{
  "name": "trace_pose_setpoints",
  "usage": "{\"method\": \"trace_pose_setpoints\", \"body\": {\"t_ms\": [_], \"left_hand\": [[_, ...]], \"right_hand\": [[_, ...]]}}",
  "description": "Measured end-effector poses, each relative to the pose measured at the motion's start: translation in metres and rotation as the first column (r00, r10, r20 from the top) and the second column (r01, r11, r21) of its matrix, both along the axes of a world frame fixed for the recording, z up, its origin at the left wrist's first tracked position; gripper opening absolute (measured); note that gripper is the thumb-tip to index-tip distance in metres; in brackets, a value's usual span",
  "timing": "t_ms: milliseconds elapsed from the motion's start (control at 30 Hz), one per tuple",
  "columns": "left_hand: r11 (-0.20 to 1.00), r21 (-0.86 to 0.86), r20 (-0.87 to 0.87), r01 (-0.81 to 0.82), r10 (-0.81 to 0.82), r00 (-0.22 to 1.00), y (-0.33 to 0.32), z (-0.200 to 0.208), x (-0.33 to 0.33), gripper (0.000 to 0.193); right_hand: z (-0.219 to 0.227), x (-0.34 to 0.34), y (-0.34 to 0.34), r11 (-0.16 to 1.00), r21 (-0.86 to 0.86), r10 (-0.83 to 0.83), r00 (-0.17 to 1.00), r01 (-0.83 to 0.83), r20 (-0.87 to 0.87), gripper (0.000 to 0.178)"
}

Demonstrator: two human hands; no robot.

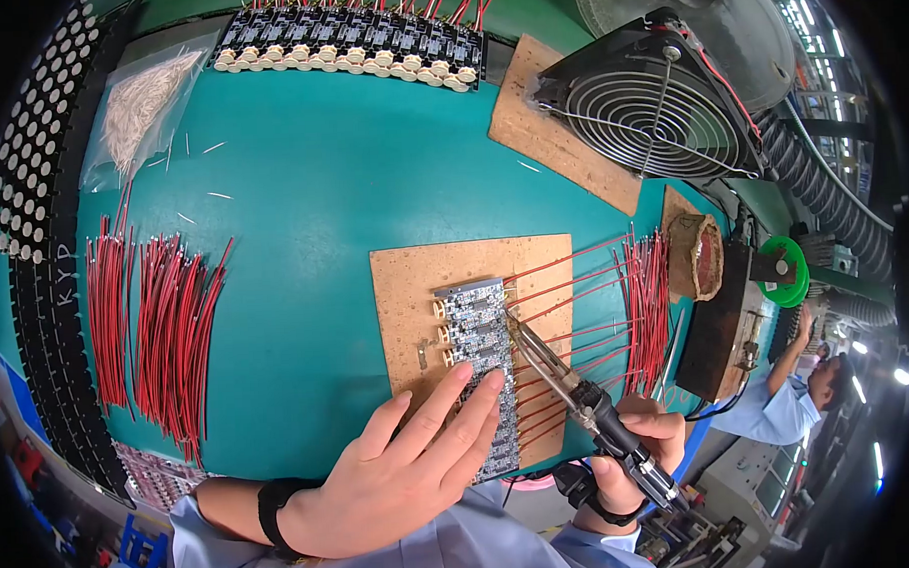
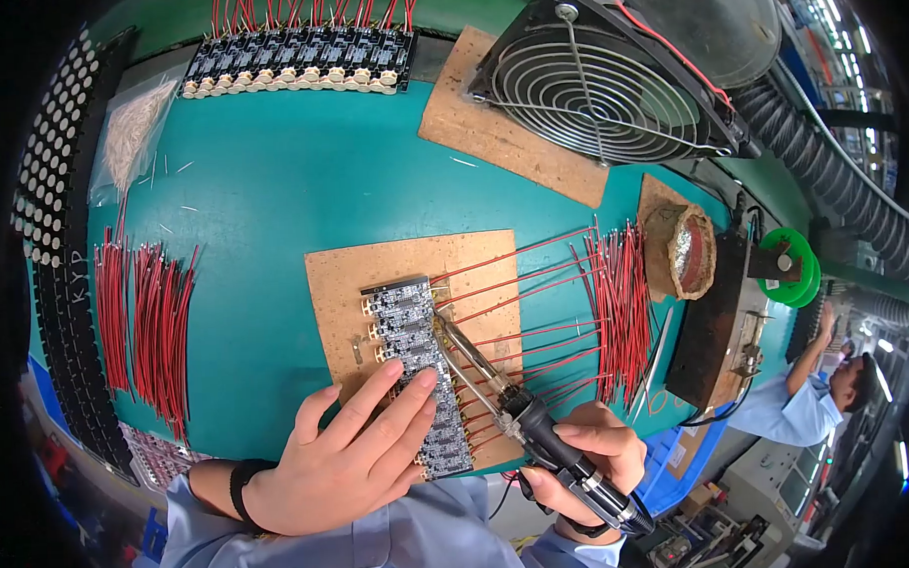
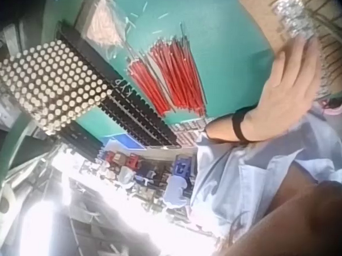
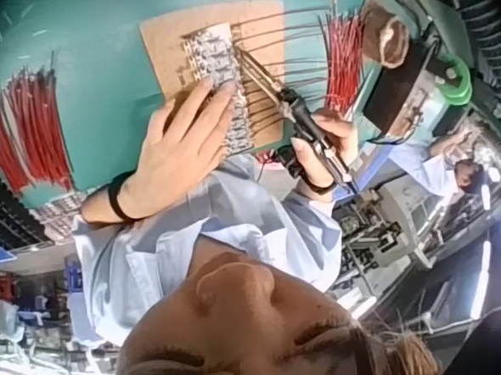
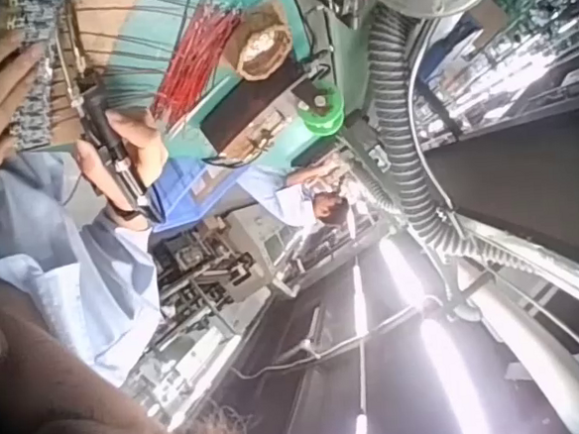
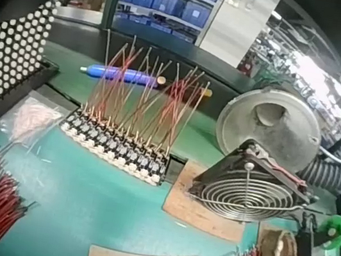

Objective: The person places a circuit board onto a wooden board, aligns red wires against it, and solders them to the board using a soldering iron. After soldering, the person picks up the circuit board and places it into a plastic tray.

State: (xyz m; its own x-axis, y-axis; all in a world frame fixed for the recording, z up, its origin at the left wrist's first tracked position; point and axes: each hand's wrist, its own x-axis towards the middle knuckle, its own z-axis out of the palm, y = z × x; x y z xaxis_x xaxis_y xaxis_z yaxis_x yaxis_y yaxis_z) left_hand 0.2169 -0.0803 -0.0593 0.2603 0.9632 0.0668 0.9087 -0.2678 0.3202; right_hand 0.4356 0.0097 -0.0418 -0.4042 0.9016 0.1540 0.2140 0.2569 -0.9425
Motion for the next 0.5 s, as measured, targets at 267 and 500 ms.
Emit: {"method": "trace_pose_setpoints", "body": {"t_ms": [267, 500], "left_hand": [[1.000, 0.009, -0.006, -0.001, 0.001, 1.000, -0.0002, 0.0004, -0.0004, 0.039], [1.000, 0.003, -0.008, -0.001, 0.001, 1.000, -0.0010, 0.0000, -0.0005, 0.040]], "right_hand": [[0.0017, 0.0032, -0.0014, 1.000, 0.018, 0.004, 1.000, -0.005, 0.023, 0.044], [0.0000, 0.0082, -0.0022, 0.998, 0.037, 0.044, 0.998, -0.046, 0.049, 0.048]]}}
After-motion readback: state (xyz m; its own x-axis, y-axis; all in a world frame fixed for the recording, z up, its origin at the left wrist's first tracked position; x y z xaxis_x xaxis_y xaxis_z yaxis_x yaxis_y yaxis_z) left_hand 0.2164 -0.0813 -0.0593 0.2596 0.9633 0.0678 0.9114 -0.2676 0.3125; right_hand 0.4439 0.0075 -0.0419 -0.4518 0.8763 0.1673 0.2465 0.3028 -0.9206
